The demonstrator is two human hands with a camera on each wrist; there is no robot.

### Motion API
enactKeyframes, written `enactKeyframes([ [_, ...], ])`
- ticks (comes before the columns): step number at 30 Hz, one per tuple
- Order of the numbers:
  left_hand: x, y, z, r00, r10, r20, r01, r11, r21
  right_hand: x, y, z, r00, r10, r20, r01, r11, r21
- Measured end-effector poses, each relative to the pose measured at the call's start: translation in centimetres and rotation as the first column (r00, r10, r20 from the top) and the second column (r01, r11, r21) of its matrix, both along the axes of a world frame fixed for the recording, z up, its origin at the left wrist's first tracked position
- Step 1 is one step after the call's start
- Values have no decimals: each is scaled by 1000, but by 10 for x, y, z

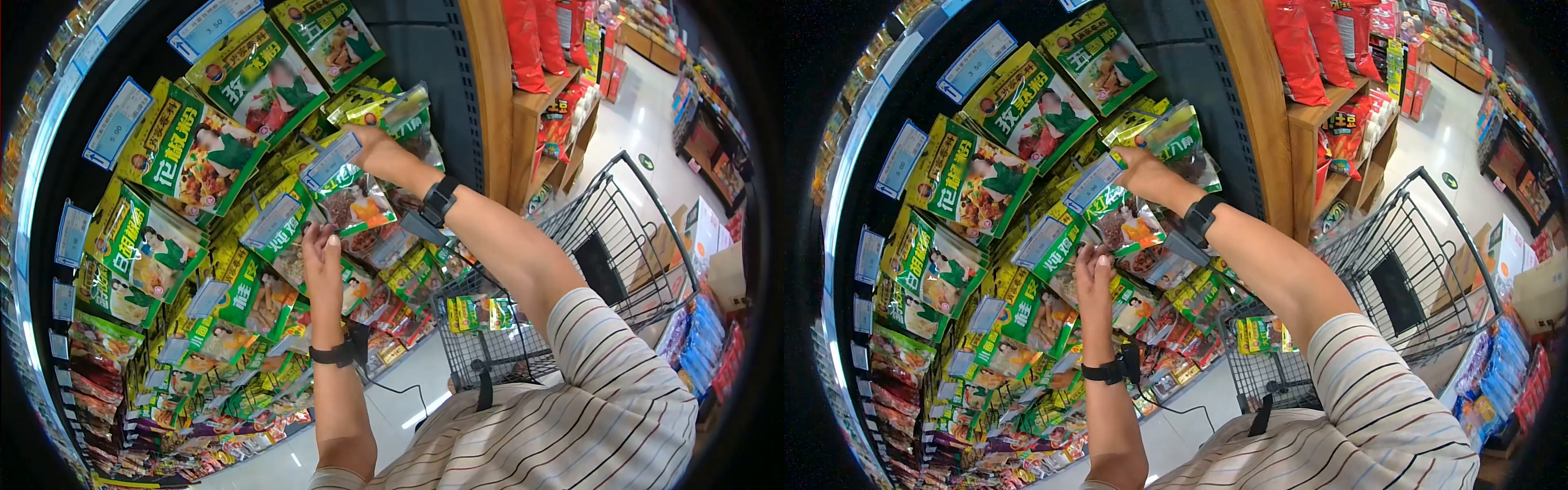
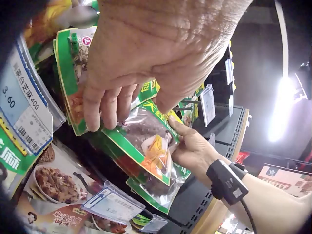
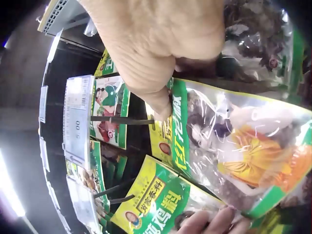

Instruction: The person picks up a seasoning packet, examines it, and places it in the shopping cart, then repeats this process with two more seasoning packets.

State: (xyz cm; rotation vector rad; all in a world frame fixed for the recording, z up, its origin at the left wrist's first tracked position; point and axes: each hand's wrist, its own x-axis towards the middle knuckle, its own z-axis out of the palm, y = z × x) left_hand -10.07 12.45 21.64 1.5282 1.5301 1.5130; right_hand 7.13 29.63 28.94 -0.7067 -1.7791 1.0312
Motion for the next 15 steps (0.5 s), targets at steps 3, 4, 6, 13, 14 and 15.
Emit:
enactKeyframes([
  [3,-1,1,-3,1000,12,-5,-12,1000,9,5,-13,-6,989,73,-132,-77,997,-27],
  [4,-1,0,-4,1000,19,-8,-19,1000,13,9,-24,0,992,42,-121,-48,998,-44],
  [6,2,-2,-2,999,38,7,-38,999,14,17,-47,17,995,-19,-95,12,997,-75],
  [13,11,-13,16,992,119,-48,-118,993,13,16,-36,-5,953,145,-268,-133,989,61],
  [14,12,-13,18,993,119,-19,-119,993,4,19,-39,-1,955,151,-257,-153,988,12],
  [15,7,-10,12,995,89,48,-89,996,-6,22,-41,4,956,158,-248,-172,984,-38],
])
